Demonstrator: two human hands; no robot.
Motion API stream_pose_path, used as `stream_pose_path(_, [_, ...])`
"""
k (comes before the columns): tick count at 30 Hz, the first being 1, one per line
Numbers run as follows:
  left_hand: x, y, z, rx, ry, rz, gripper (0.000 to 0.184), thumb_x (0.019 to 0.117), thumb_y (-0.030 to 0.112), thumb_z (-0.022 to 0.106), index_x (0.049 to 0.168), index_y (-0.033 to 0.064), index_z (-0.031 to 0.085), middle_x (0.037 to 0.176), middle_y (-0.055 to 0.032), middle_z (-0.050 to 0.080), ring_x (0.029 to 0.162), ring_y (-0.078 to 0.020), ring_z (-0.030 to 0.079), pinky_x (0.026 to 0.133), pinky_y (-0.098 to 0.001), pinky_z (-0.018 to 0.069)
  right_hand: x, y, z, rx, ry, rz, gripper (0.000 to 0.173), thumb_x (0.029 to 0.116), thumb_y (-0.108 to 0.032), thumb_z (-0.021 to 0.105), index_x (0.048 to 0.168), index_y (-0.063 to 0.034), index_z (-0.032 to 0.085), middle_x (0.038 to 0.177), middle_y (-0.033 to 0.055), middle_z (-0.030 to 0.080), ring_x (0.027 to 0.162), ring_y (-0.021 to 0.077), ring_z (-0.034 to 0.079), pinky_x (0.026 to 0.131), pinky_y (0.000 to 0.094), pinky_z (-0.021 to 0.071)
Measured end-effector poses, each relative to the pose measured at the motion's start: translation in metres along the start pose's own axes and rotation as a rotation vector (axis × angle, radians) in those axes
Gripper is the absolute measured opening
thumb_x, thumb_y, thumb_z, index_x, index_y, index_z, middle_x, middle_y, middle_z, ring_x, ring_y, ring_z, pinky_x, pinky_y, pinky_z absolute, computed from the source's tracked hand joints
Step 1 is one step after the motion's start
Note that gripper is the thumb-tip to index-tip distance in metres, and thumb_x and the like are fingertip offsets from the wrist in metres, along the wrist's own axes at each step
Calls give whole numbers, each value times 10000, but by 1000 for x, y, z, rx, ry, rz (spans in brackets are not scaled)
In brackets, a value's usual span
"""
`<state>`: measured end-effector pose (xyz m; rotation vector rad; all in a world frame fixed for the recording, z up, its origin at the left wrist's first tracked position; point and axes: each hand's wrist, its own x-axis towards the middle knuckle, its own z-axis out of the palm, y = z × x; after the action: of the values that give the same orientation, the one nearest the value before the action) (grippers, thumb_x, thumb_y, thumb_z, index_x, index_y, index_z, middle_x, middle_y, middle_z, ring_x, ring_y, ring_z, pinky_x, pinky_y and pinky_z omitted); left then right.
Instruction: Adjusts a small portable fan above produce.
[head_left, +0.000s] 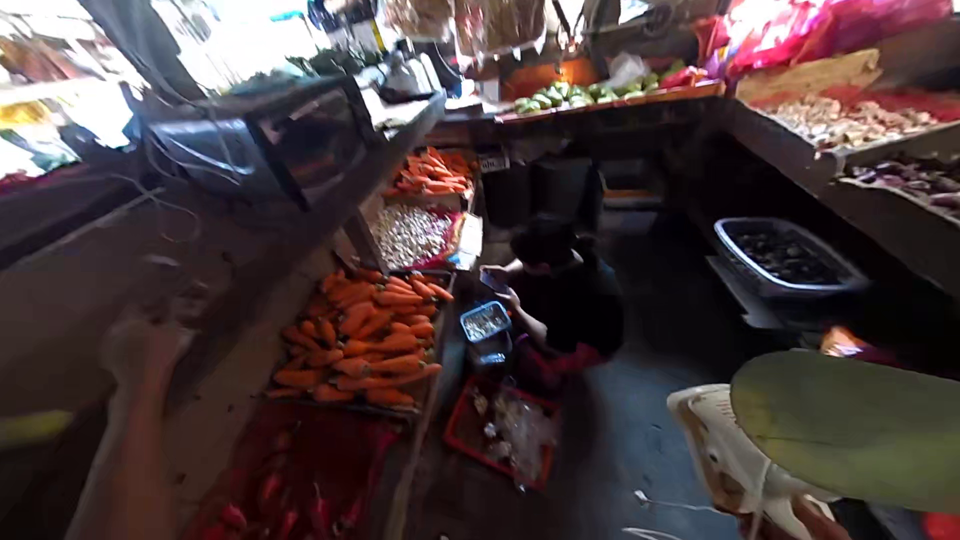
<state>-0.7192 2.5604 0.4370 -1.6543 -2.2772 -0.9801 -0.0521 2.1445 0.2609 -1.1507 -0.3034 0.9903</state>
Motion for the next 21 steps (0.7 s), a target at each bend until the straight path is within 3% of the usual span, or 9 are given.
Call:
stream_pose_path(3, [-74,63,-16,-152,298,-69,685,1061,448,472,1502,-73,414,1463,-334,490,1404,-440,457,1193,-531,318,25,-32,-64,-8,-22,-14,244,894,-477,607,991,-256,646,810,-69,749,644,46,673,584,216,553])
stream_pose_path(5, [-129,99,-4,-209,356,-38,723,1060,504,449,1504,-67,415,1452,-296,523,1377,-359,514,1181,-443,381,39,-51,-96,-18,-24,-7,266,877,-497,637,1001,-263,663,826,-59,753,639,49,669,565,210,544])
stream_pose_path(6, [-159,113,8,-239,330,-38,751,1058,528,446,1506,-73,407,1432,-296,540,1347,-342,546,1159,-425,417,45,-61,-108,-28,-18,-9,280,882,-504,639,1016,-260,662,831,-56,753,632,50,666,557,208,541])
stream_pose_path(8, [-230,161,26,-383,217,-126,714,1070,462,474,1498,-105,397,1448,-323,511,1370,-336,520,1176,-416,388,59,-80,-126,-55,14,-3,314,872,-505,624,1040,-239,634,820,-53,751,612,53,662,541,210,540])
stream_pose_path(10, [-293,206,50,-624,123,-234,622,1090,368,458,1504,-88,376,1447,-256,517,1321,-195,543,1144,-322,414,79,-93,-140,-57,31,15,417,821,-560,696,1065,-229,627,824,-49,746,601,55,651,533,217,536])
stream_pose_path(11, [-322,225,64,-725,77,-314,582,1099,357,434,1501,-60,386,1391,-205,557,1221,-128,584,1075,-296,465,92,-98,-145,-56,36,24,425,811,-564,705,1062,-229,629,819,-51,743,593,50,644,528,217,533])
stream_pose_path(14, [-383,256,114,-969,-79,-536,516,1112,402,342,1434,12,443,1153,-48,624,973,-32,638,887,-276,562,139,-113,-147,-68,35,38,268,885,-463,564,1009,-233,621,771,-70,727,563,24,618,505,198,507])
stream_pose_path(17, [-412,292,152,-1129,-164,-664,528,1118,442,248,1431,68,452,1157,-15,648,1001,-37,652,877,-294,578,201,-132,-141,-101,-9,45,240,940,-380,432,985,-230,614,746,-80,716,541,13,597,486,185,487])
stream_pose_path(21, [-390,359,190,-1328,-109,-654,497,1116,450,227,1421,112,427,1135,49,659,1000,-4,661,858,-254,589,299,-178,-114,-188,-67,32,289,1009,-324,302,1044,-196,558,741,-92,700,546,8,590,500,187,492])
